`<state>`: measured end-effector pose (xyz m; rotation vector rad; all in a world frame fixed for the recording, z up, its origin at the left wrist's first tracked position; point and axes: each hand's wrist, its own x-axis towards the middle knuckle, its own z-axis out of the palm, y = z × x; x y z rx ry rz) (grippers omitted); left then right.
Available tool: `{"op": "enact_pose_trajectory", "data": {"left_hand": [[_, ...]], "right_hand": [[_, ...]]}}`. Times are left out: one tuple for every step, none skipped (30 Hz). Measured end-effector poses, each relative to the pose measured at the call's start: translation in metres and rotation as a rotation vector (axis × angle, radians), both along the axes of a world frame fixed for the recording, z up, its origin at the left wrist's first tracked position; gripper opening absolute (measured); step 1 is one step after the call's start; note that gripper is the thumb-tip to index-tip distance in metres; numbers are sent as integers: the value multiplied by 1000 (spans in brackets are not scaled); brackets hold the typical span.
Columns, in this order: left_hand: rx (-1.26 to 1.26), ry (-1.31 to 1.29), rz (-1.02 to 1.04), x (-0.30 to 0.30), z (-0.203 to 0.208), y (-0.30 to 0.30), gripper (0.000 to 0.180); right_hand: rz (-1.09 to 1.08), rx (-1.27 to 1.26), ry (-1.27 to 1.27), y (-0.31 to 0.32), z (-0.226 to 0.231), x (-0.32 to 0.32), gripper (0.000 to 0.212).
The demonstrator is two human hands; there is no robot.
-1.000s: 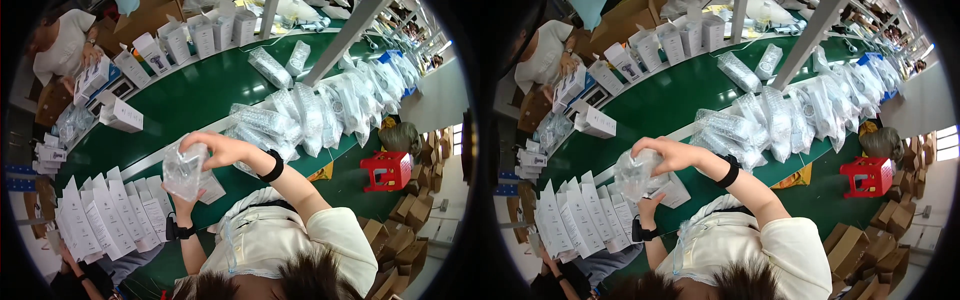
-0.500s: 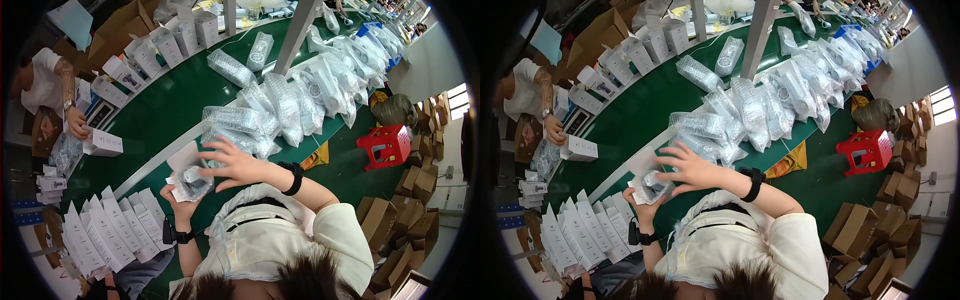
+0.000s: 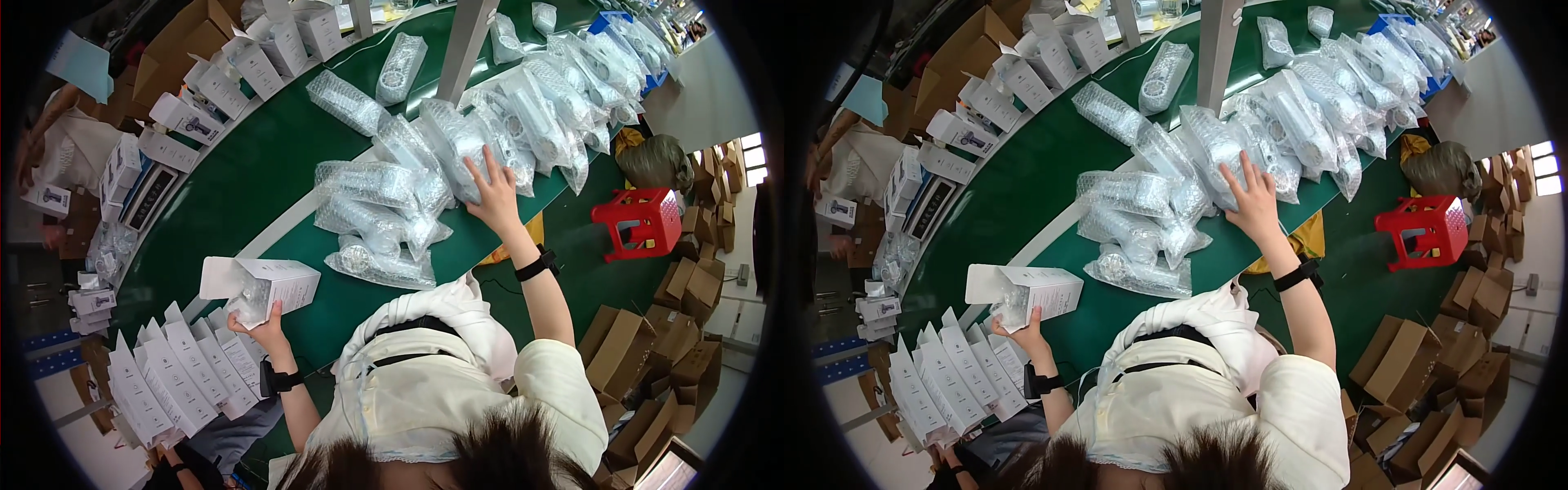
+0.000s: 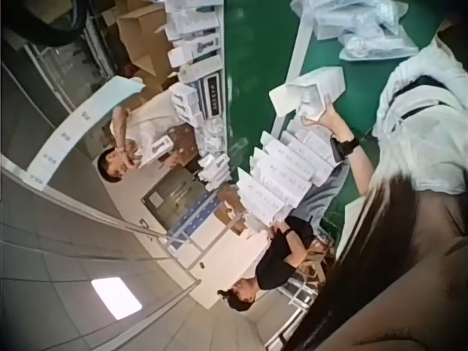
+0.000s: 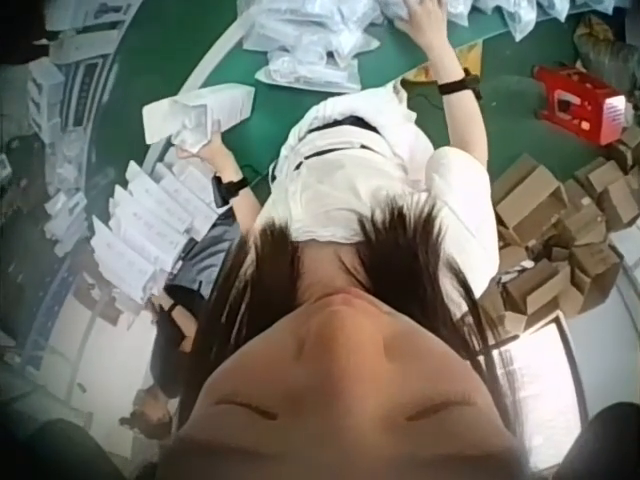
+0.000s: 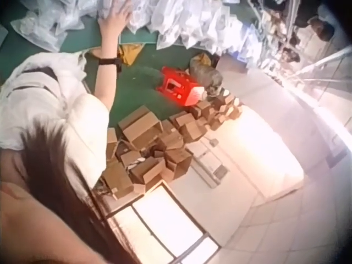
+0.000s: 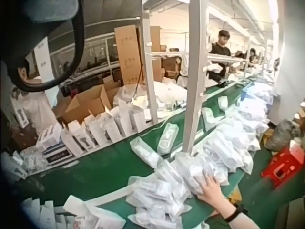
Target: Packaging small electronic or industrial components into white boxes on an assembly line.
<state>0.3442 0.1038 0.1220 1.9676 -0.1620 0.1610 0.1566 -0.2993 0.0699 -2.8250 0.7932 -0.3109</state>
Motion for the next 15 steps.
{"op": "enact_pose_trajectory", "data": {"left_hand": [[14,-12,-19,-2,0,2,75],[21,-7,-17,-4,0,1,75],[22,9,-21,-6,2,-1,75],[25,19,-16,-8,6,-3,75],[21,33,-23,-8,6,-6,75],[20,38,-23,-9,4,-6,75],[39,28,-32,-9,2,-3,75],[58,18,-40,-9,0,-1,75],[76,9,-49,-9,-2,0,75],[71,6,-45,-8,-3,0,75],[73,-6,-44,-7,-5,0,75],[81,-17,-35,-7,-6,1,75],[90,-31,-23,-7,-6,3,76],[92,-36,-7,-8,-4,3,76],[43,-24,-27,-10,0,0,76]], "right_hand": [[-16,117,-47,-7,2,1,84],[-35,234,-89,-15,5,1,84],[-55,350,-131,-23,7,2,83],[-45,359,-130,-36,7,5,83],[-55,293,-123,-53,8,6,81],[-65,226,-115,-63,8,4,80],[-59,224,-117,-67,9,5,80],[-70,268,-110,-70,9,5,77],[-80,310,-103,-72,10,7,74],[-91,352,-95,-74,11,8,71],[-87,347,-98,-73,11,8,71],[-137,263,-145,-61,15,11,71],[-183,181,-195,-46,18,15,70],[-230,100,-248,-32,20,18,70],[-218,100,-251,-18,21,18,70]]}}
